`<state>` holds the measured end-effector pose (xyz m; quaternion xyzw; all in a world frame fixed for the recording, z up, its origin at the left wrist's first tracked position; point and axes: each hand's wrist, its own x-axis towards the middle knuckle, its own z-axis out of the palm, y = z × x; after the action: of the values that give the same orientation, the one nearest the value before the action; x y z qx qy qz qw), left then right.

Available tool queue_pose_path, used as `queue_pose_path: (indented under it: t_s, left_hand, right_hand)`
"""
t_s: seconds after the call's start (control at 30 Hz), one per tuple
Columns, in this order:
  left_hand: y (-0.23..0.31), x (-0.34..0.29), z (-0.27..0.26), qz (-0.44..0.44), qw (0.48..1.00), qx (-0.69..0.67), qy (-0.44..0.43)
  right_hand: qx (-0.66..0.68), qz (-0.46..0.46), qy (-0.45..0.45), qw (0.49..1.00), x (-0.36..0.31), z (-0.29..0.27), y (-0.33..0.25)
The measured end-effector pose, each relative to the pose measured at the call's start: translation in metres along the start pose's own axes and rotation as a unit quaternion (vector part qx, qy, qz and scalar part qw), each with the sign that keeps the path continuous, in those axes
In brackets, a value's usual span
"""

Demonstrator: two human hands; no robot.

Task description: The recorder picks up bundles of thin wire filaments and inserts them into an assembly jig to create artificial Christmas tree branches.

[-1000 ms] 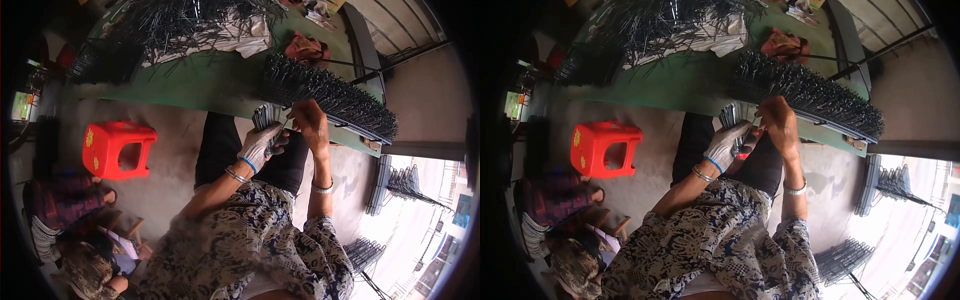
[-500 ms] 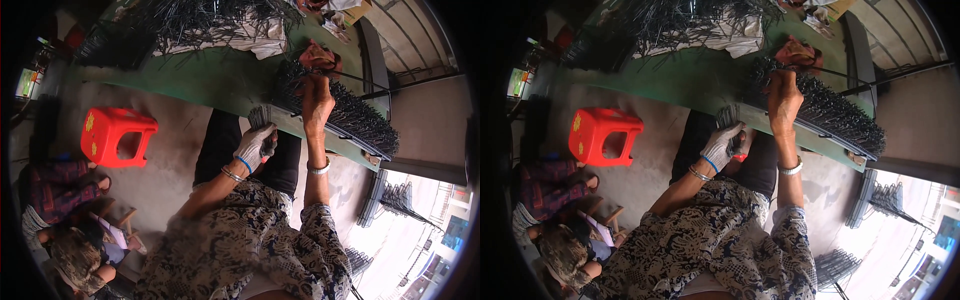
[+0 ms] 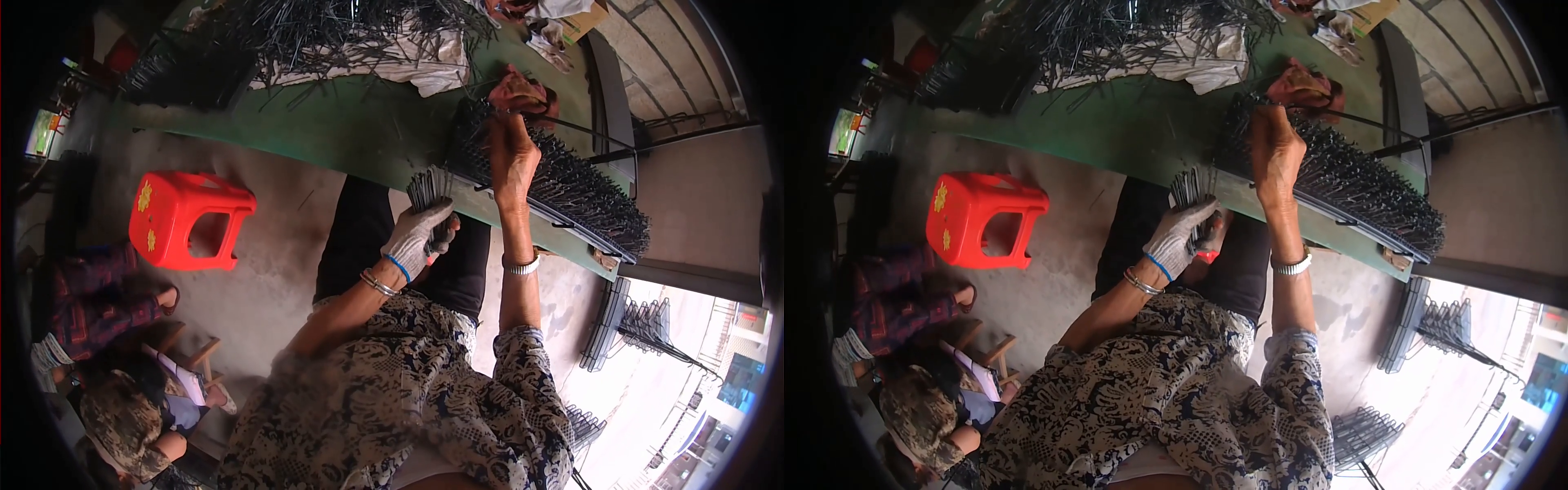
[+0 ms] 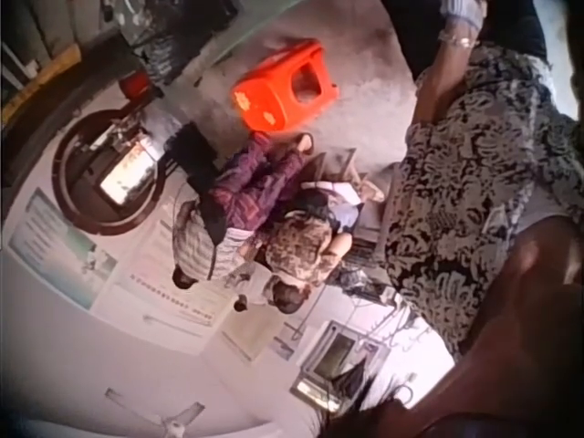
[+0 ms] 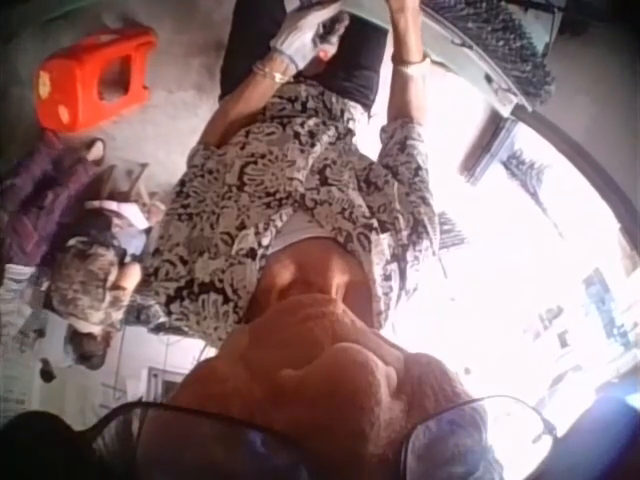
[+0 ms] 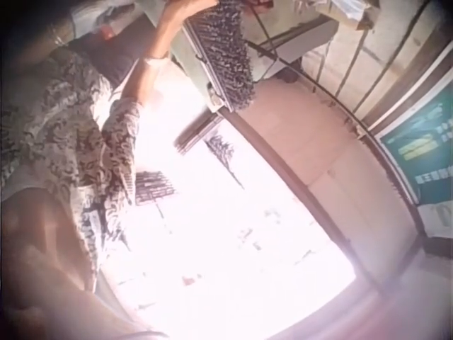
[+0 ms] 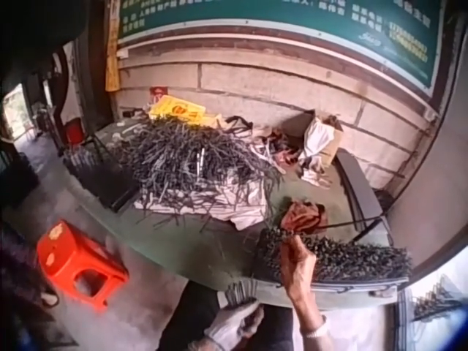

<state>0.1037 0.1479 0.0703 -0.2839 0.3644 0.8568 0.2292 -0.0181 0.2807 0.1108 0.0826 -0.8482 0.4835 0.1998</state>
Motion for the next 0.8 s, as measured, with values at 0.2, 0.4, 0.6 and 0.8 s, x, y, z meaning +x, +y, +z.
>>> queue_pose_path:
  t_s: [0.2, 0.4, 0.6, 0.8]
  left_hand:
    - [0.001, -0.006, 0.006, 0.023, 0.999, -0.039, 0.002]
    - [0.005, -0.004, 0.004, 0.013, 0.999, -0.045, -0.001]
    - [0.009, -0.011, 0.008, 0.019, 1.000, -0.003, -0.001]
    - [0.006, -0.007, 0.009, 0.044, 0.998, -0.018, -0.034]
  right_hand:
    - [-0.122, -0.110, 0.013, 0.986, -0.009, 0.003, 0.000]
    - [-0.252, -0.178, 0.047, 0.950, -0.015, 0.003, -0.006]
    - [0.001, 0.035, -0.172, 0.984, -0.034, -0.023, -0.025]
    - [0.173, 0.146, -0.297, 0.928, -0.035, -0.033, -0.022]
